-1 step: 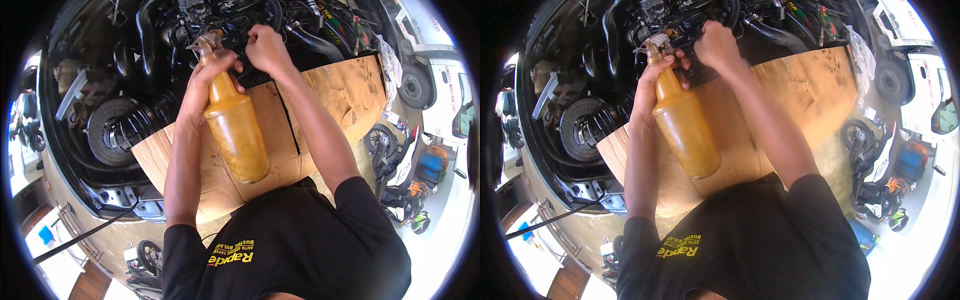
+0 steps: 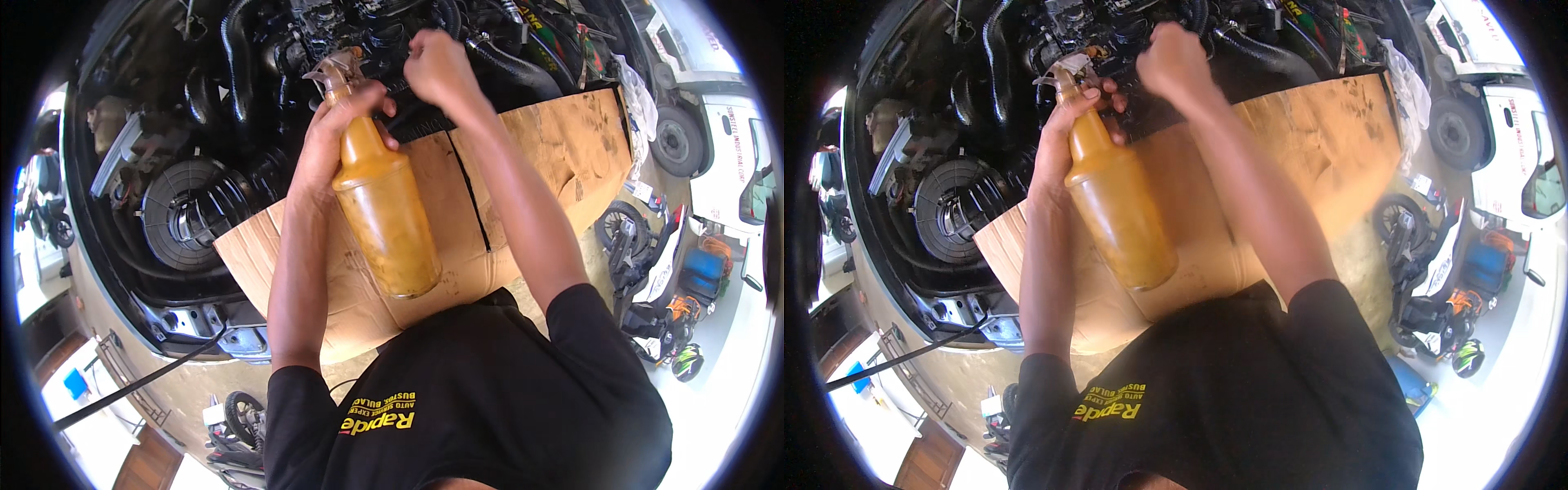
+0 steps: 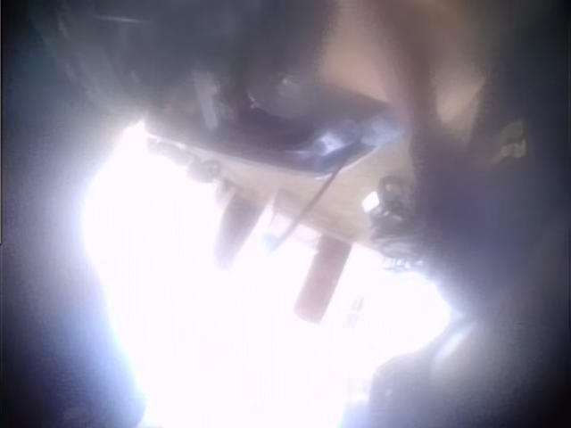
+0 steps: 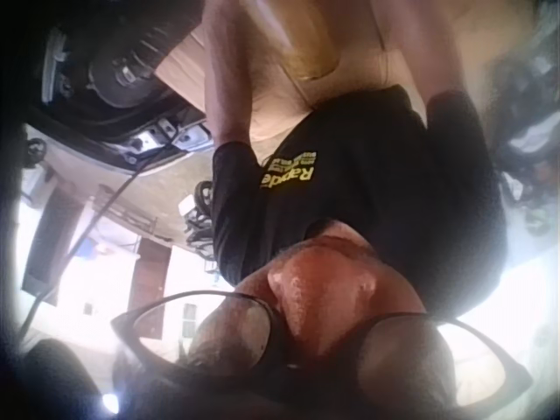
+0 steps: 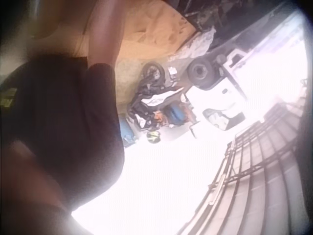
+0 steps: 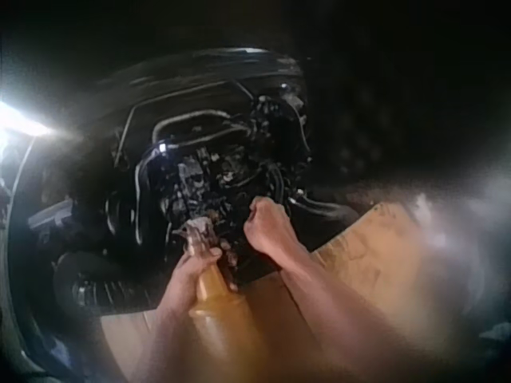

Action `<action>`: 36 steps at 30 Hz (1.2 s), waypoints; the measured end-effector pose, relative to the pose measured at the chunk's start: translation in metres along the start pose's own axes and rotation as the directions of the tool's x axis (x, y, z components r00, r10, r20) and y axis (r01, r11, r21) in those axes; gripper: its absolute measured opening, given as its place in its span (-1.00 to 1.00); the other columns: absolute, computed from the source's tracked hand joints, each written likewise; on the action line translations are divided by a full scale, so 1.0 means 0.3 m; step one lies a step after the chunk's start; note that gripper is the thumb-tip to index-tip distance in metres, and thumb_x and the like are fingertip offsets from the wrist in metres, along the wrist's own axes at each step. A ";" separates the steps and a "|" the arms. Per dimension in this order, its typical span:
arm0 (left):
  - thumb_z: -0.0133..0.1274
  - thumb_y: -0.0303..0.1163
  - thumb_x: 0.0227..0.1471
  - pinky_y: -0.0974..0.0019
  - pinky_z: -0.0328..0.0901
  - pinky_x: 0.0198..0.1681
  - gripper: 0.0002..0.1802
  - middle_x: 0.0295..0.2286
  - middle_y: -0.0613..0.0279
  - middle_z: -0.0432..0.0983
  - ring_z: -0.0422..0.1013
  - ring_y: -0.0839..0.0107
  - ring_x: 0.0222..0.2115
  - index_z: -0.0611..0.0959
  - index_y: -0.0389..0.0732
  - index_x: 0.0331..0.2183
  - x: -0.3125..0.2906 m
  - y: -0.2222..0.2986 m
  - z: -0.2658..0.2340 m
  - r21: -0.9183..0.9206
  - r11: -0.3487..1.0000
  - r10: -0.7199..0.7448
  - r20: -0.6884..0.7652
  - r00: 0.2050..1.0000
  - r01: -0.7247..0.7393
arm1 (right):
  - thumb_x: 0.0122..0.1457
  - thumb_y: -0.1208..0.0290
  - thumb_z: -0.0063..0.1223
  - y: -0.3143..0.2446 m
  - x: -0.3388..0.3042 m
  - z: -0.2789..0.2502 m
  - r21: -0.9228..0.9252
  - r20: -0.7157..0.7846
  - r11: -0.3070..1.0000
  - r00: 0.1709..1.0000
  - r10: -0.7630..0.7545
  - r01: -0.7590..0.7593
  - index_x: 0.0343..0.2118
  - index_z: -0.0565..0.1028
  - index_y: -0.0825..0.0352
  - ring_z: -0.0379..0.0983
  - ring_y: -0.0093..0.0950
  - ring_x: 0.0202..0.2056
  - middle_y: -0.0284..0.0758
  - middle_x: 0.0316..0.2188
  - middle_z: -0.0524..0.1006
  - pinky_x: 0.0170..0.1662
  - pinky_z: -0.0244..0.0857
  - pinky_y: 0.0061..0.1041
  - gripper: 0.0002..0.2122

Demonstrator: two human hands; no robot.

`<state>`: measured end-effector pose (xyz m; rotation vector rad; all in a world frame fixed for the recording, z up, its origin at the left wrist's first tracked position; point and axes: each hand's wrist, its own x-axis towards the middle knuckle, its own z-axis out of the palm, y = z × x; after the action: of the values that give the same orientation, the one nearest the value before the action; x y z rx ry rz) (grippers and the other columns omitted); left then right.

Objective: The person pours a yellow fluid from a plastic bottle into a car engine. After pouring, they wipe the bottle and the engine area with a cloth, then remove a cardboard sheet placed on the car's front.

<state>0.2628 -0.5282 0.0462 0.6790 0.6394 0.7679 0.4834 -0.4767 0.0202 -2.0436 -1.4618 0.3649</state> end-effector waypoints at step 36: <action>0.18 -0.16 0.26 0.27 0.46 -0.34 -0.62 -0.25 0.05 0.59 0.49 0.36 -0.54 0.61 -0.23 -0.05 0.018 -0.017 0.020 -0.009 0.998 0.061 -0.043 0.997 -0.062 | 0.25 0.44 0.15 0.049 0.034 -0.059 0.097 0.056 0.992 0.995 -0.081 0.076 -0.14 0.67 0.51 0.65 0.10 0.05 0.18 -0.09 0.69 0.09 0.53 -0.03 -0.76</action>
<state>0.2723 -0.5286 0.0447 0.6767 0.6558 0.8442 0.5080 -0.4758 0.0265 -1.9096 -1.5264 0.4580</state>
